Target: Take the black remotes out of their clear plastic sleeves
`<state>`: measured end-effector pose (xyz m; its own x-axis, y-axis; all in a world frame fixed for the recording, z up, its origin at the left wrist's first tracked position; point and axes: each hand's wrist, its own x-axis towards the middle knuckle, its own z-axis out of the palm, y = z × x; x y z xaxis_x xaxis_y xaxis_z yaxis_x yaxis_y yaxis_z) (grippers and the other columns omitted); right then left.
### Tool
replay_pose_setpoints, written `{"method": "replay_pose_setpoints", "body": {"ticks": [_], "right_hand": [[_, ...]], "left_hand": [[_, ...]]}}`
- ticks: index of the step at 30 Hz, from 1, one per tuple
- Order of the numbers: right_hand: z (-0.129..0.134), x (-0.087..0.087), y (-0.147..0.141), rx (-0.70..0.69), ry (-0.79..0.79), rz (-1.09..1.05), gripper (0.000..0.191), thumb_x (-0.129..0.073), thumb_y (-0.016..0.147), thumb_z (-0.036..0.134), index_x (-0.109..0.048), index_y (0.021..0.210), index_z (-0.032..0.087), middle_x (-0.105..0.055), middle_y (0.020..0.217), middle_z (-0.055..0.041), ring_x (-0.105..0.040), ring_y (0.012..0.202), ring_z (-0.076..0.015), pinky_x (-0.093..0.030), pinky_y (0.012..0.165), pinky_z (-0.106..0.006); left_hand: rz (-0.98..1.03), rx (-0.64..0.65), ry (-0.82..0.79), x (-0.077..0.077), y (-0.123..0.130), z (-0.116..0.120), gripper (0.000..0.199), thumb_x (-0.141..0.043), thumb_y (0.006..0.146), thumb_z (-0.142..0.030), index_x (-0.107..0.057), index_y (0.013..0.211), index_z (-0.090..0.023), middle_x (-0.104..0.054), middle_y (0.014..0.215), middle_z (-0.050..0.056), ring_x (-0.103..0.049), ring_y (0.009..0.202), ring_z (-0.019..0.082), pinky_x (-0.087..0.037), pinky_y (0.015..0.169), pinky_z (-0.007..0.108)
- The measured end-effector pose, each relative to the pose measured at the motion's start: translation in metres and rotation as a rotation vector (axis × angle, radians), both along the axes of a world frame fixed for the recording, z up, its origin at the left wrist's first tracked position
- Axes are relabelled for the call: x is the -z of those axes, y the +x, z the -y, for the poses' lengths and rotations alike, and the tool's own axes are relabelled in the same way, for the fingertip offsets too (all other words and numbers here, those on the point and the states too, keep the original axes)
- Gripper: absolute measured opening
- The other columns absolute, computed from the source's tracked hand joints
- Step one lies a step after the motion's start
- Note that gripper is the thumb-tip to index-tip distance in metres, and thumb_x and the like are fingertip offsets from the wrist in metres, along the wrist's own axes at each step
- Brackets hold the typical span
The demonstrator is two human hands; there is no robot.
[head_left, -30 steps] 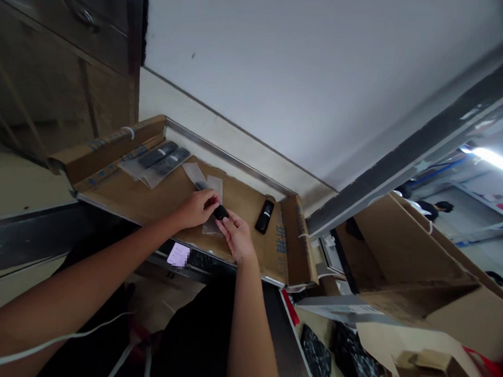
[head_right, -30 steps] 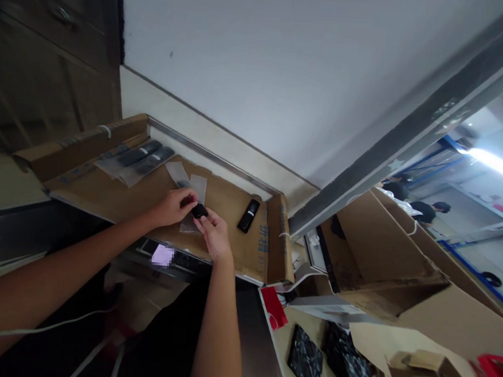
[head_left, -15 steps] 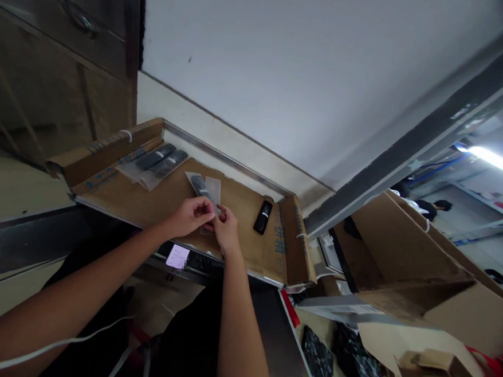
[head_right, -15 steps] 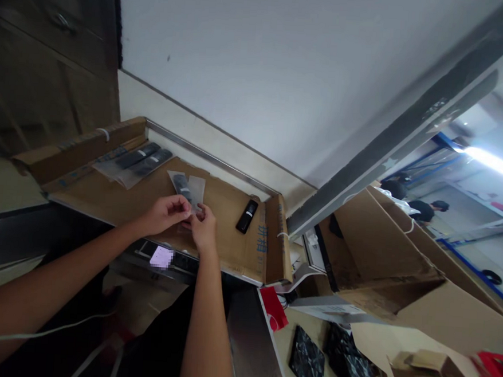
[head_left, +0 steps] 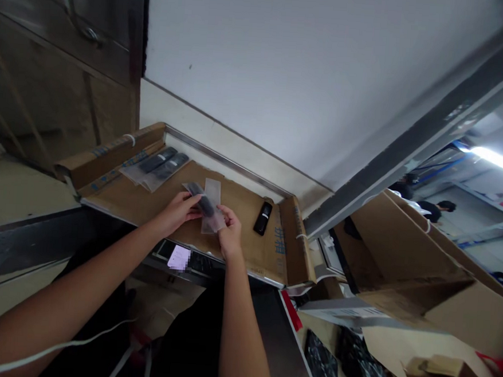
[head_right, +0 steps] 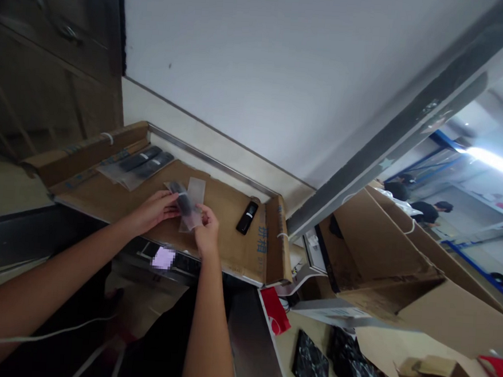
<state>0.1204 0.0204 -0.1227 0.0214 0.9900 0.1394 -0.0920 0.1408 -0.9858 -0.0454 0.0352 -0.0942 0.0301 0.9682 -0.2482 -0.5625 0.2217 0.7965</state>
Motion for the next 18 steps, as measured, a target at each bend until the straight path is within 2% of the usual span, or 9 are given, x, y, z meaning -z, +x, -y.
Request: {"method": "replay_pose_setpoints", "body": {"ticks": [4, 6, 8, 13, 15, 18], "right_hand": [[0.004, -0.001, -0.001, -0.119, 0.031, 0.079, 0.058, -0.079, 0.074, 0.042, -0.065, 0.127, 0.023, -0.063, 0.068, 0.0039, -0.056, 0.058, -0.014, -0.048, 0.058, -0.026], [0.004, -0.002, -0.001, -0.115, 0.056, 0.115, 0.063, -0.077, 0.075, 0.037, -0.062, 0.134, 0.023, -0.053, 0.06, 0.0082, -0.047, 0.052, -0.0111, -0.041, 0.054, -0.024], [0.004, -0.002, -0.001, -0.079, 0.09, 0.155, 0.061, -0.075, 0.073, 0.031, -0.063, 0.132, 0.021, -0.047, 0.057, 0.01, -0.04, 0.05, -0.0096, -0.036, 0.052, -0.022], [0.004, -0.002, -0.003, -0.029, 0.095, 0.187, 0.053, -0.069, 0.07, 0.028, -0.067, 0.122, 0.02, -0.05, 0.06, 0.0083, -0.044, 0.054, -0.0107, -0.038, 0.054, -0.023], [0.004, -0.002, -0.002, -0.024, 0.078, 0.141, 0.051, -0.066, 0.069, 0.028, -0.067, 0.12, 0.02, -0.051, 0.061, 0.0081, -0.046, 0.053, -0.0113, -0.04, 0.054, -0.024], [0.005, -0.004, -0.001, -0.016, 0.059, 0.07, 0.049, -0.062, 0.069, 0.025, -0.066, 0.117, 0.021, -0.05, 0.058, 0.0093, -0.047, 0.051, -0.0116, -0.041, 0.054, -0.024]], "left_hand": [[-0.004, -0.098, -0.063, -0.008, 0.0, -0.024, 0.021, -0.078, 0.071, -0.012, -0.064, 0.087, -0.013, -0.071, 0.079, 0.004, -0.067, 0.067, 0.016, -0.056, 0.062, 0.028], [0.007, -0.093, -0.084, -0.011, -0.004, -0.034, 0.014, -0.074, 0.072, -0.009, -0.065, 0.082, -0.012, -0.07, 0.074, 0.005, -0.066, 0.063, 0.016, -0.055, 0.058, 0.027], [0.029, -0.101, -0.109, -0.014, -0.01, -0.042, 0.006, -0.068, 0.077, -0.007, -0.064, 0.079, -0.012, -0.068, 0.071, 0.005, -0.063, 0.059, 0.014, -0.054, 0.055, 0.025], [-0.003, -0.182, -0.109, -0.016, -0.018, -0.055, 0.009, -0.059, 0.086, -0.009, -0.061, 0.08, -0.015, -0.065, 0.073, 0.003, -0.062, 0.062, 0.012, -0.055, 0.06, 0.022], [-0.084, -0.216, -0.077, -0.015, -0.018, -0.065, 0.009, -0.058, 0.087, -0.01, -0.059, 0.081, -0.017, -0.066, 0.077, 0.003, -0.063, 0.067, 0.012, -0.056, 0.065, 0.023], [-0.279, -0.244, -0.034, -0.015, -0.023, -0.093, 0.007, -0.062, 0.084, -0.013, -0.058, 0.082, -0.018, -0.064, 0.079, 0.004, -0.064, 0.073, 0.016, -0.056, 0.069, 0.027]]}}
